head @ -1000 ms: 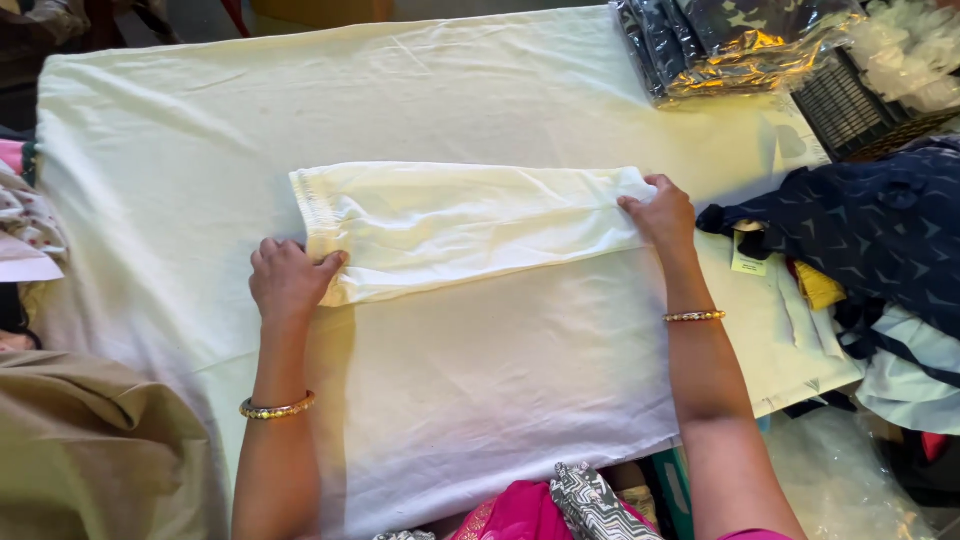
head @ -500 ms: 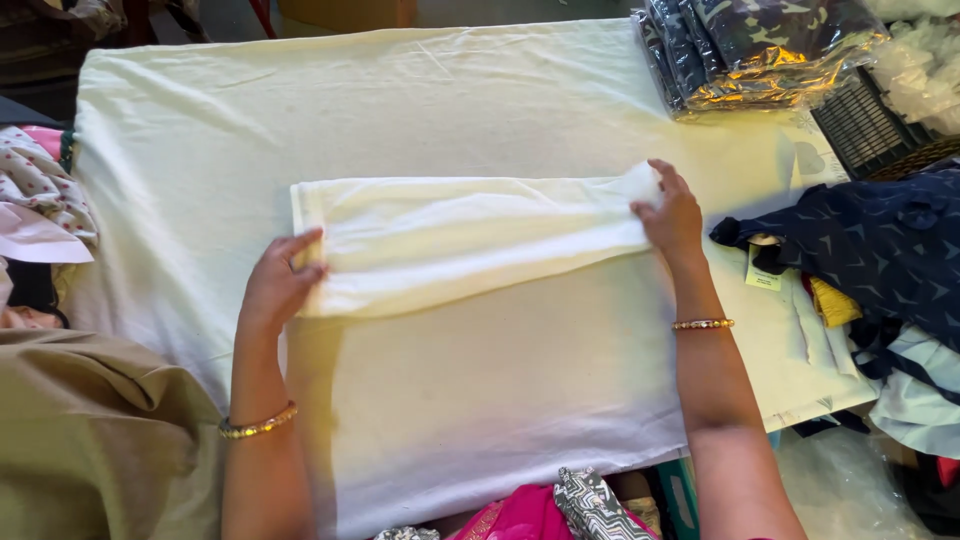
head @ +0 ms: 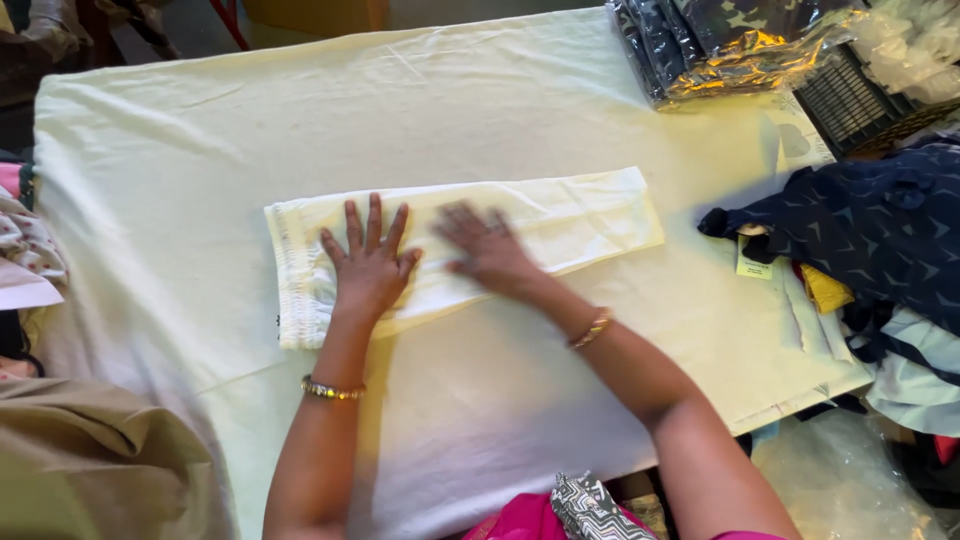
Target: The person folds a white garment on a table, smoothing and aligning the edges before folding it into a compact rectangle. Then the person folds a dark blue patterned top, aligning the sides and folding it into a small square.
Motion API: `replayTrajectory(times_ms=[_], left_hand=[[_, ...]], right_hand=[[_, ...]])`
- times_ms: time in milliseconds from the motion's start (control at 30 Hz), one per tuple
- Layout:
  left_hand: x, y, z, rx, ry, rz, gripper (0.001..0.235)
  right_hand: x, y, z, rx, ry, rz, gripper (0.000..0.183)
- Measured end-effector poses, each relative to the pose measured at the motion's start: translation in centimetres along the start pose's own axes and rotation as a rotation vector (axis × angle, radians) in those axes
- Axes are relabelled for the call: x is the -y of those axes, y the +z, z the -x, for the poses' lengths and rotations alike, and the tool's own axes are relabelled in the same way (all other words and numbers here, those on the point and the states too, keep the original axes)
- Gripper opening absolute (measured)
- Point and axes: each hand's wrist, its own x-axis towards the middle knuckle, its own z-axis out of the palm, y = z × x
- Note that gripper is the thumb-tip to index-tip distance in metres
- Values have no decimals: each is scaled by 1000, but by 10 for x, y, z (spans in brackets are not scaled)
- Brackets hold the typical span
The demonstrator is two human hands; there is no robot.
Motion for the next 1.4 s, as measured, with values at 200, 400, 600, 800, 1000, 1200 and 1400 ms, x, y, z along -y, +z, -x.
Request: replayTrajectory(times_ms=[200,400,600,800,1000,1200,1400], left_hand=[[1,-8,7,-10,-91,-68,78],[-10,-43,13,194,-180,-50,87],[19,-10,-24,70,-81,28,54],[60,-13,-31,82,-110,-76,71],[53,-20,-17,-37,-101,-123,71],[56,-37,-11,-163,-48,28,63],[22,-64,96,0,209,183,34]], right_hand=[[-185,-34,73,-166,616,100,72],[-154,-46,77,-226,752,179,63],[-2,23,11,-264,-31,-36,68],[11,14,-9,-48,-102,-33,68],[-182,-14,91,-248,494,113,77],[-165,-24,98,-214,643,205,72],[-21,-12,30,-354,-215,-189,58]])
